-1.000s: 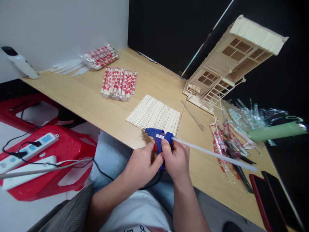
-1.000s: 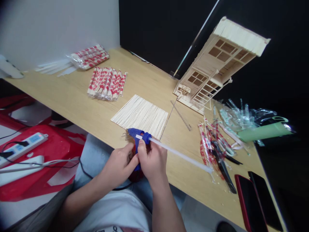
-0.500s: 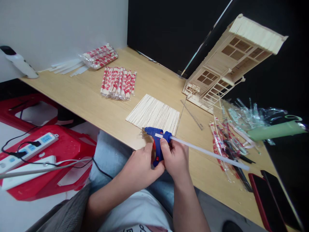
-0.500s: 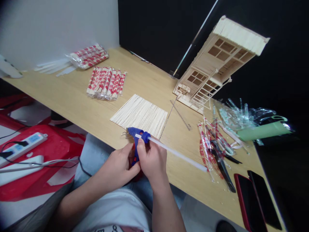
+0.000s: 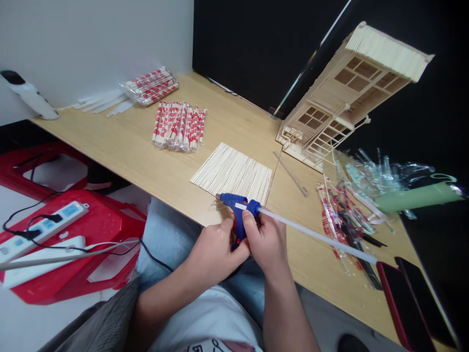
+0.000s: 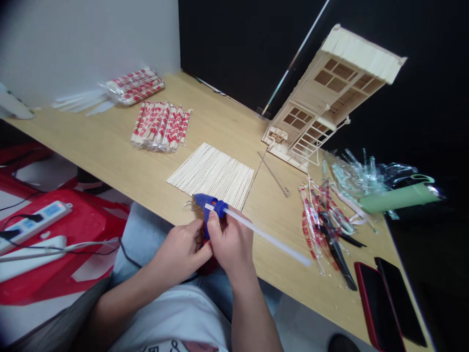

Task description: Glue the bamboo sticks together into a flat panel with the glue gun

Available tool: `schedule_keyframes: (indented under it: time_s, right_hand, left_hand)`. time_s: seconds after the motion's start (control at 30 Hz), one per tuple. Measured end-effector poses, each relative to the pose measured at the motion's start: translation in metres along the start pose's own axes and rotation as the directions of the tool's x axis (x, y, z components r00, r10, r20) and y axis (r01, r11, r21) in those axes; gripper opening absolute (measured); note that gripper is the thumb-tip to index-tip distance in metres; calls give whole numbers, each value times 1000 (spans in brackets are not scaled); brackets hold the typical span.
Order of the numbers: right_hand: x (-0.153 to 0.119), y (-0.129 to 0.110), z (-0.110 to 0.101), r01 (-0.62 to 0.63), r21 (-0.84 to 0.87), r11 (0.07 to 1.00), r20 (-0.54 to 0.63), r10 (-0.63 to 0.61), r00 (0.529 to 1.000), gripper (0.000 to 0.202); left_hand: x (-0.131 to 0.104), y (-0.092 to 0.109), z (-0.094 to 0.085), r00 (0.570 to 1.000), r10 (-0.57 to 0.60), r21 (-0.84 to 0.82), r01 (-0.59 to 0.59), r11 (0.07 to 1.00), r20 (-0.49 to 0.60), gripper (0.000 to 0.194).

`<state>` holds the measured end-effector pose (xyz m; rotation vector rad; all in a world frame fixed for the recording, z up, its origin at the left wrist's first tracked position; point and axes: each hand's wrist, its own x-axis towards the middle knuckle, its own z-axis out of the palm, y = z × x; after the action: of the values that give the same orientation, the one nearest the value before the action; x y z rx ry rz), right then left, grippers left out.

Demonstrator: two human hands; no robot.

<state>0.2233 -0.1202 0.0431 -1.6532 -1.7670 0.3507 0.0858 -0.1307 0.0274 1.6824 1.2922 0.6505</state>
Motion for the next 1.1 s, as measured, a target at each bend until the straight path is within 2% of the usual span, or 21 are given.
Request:
schedule_keyframes:
  time_s: [0.33,0.8,1.1]
  right_hand:
    - [-1,1,0,8,2,1000,-8,-8,1000,28]
    - [-4,6,-8,-2,-2,1000,-32,2,999,29]
    - [-4,3,-6,3,16,1000,-11,-3,1000,27]
  left_hand:
    - [0,0,1,999,22,-37,-23,999,-24,19]
    - [-2,2,8,1000,28,-124,-28,992,3,19]
    - [-2,2,10,999,44,-77,-45,996,-19,18]
